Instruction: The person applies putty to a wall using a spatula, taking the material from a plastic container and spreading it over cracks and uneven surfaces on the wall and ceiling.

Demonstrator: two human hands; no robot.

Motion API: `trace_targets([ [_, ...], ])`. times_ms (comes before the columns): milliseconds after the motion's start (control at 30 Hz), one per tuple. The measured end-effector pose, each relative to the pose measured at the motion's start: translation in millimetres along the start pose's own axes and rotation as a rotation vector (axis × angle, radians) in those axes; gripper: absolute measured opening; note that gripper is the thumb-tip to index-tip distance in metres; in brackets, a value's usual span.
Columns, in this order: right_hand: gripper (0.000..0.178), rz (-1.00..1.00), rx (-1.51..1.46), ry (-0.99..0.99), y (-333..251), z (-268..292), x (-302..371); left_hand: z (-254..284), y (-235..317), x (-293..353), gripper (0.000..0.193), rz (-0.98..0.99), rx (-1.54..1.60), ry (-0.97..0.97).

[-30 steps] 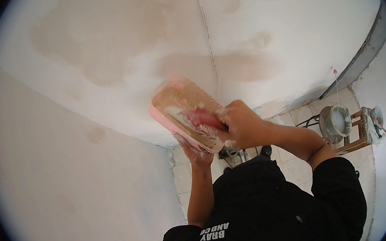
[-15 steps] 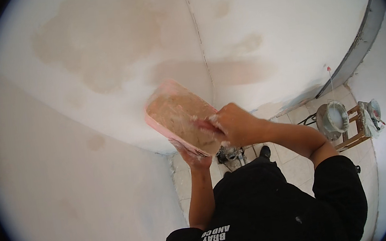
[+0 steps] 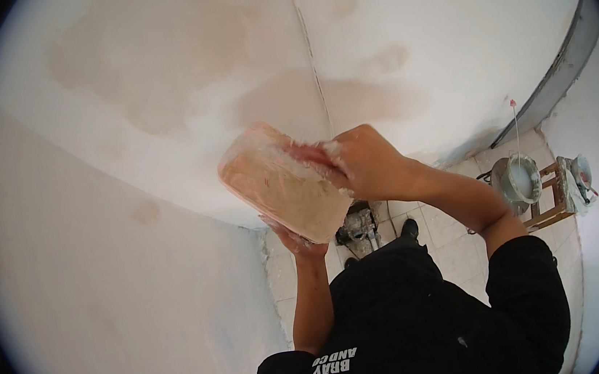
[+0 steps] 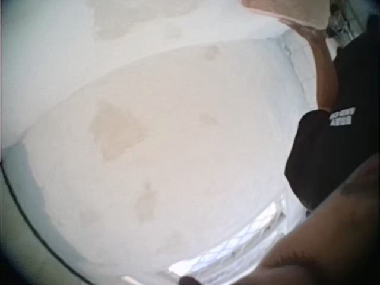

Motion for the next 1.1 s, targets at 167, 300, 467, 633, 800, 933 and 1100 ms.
trace_targets([
  [167,0.019,0.053,0.027,-0.333,5,-30,23,-8,-1,-1,0.064,0.024,-0.01,0.009],
  [300,0.02,-0.165,-0.172,-0.324,-6,-16,10,5,-4,-1,0.064,-0.035,-0.122,0.01],
  [467,0.02,-0.109,-0.308,-0.263,3,-21,10,-8,-3,-5,0.065,-0.028,0.019,0.001],
  [633,0.02,-0.077,-0.16,-0.184,8,-8,-5,-17,8,-8,0.066,0.029,0.197,-0.276],
  [800,0.02,0.143,-0.253,-0.153,10,-22,8,-16,3,-11,0.063,-0.025,0.105,0.046],
  [933,0.02,-0.138,-0.221,-0.109,21,-1,-11,-9,6,-10,0.06,-0.189,-0.232,0.059],
  [1100,0.022,0.273,0.031,-0.008,20,-21,-9,-9,2,-7,0.061,0.022,0.065,-0.028],
])
Point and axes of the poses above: each hand's wrist, its own x-axis away from the middle knuckle, its own z-axis out of the back of the hand, y = z × x, the point moved 2 cm from there along -x, towards the middle knuckle, and after that the axes turned 1 degree about -z, right-handed, at the moved point
